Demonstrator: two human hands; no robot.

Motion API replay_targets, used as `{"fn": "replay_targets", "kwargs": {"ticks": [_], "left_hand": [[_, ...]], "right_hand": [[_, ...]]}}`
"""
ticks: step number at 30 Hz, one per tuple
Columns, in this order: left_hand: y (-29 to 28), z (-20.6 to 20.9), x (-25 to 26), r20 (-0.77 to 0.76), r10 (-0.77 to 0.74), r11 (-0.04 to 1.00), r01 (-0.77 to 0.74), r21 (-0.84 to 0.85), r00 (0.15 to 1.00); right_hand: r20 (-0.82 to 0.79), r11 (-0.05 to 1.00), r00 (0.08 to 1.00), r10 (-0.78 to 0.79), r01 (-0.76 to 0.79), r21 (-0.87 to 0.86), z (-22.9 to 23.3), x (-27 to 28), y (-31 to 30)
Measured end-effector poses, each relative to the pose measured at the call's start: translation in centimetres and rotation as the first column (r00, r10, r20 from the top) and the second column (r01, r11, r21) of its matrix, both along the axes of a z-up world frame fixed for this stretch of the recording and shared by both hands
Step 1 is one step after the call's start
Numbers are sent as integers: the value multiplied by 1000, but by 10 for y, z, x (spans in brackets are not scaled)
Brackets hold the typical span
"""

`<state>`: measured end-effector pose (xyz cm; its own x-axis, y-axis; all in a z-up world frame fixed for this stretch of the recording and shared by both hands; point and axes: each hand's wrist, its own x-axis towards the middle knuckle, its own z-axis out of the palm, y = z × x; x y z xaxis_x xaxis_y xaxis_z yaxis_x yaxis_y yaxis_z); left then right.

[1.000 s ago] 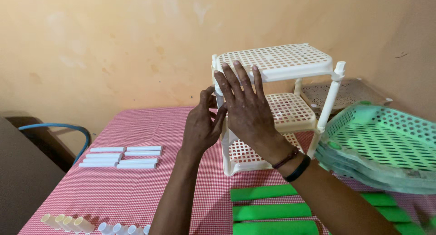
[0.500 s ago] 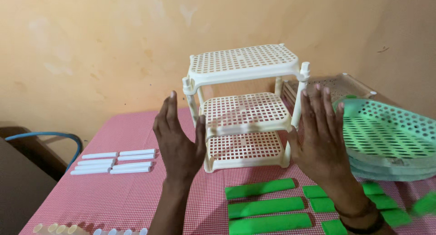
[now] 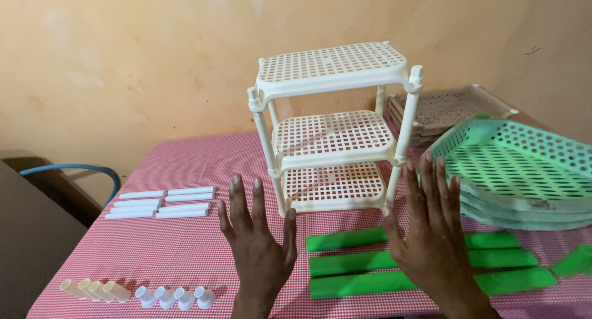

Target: The person assembles a three-tier white plastic storage rack by inserting white plastic connectors and vertical rods into the shelf units. They repeatedly pick up connectors and rods, align them with the shelf holes, and press them into place until the rack stands upright.

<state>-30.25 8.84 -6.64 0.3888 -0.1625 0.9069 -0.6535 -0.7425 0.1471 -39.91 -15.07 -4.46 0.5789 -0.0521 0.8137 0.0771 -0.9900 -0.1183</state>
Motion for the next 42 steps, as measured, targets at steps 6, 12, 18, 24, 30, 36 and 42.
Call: {"fn": "replay_targets", "kwargs": {"ticks": [6,12,18,24,30,36,42], "left_hand": [[6,-16,-9,-83,-17,998,22,55,996],[7,-22,20,-148,1,995,13,95,989],[-1,-8,59,-289,-85,995,96,25,954],[-9,22,70,-73,-37,999,39,24,997],[-17,63,91,70,-27,1000,27,0,997],[-31,78,107,146,141,979,-159,124,979],[-42,74,112,123,149,981,-162,105,981]], "right_hand": [[2,999,1000,27,-27,17,-11,3,5],[-34,998,999,19,-17,53,-17,15,-9],[-64,999,998,12,-9,34,-18,30,-19],[-84,1000,996,-9,6,-26,-6,38,-23],[-76,996,994,-85,82,-45,40,60,-35],[49,988,995,-92,97,-123,75,77,-40],[150,982,987,-60,85,-166,76,78,-40]]}}
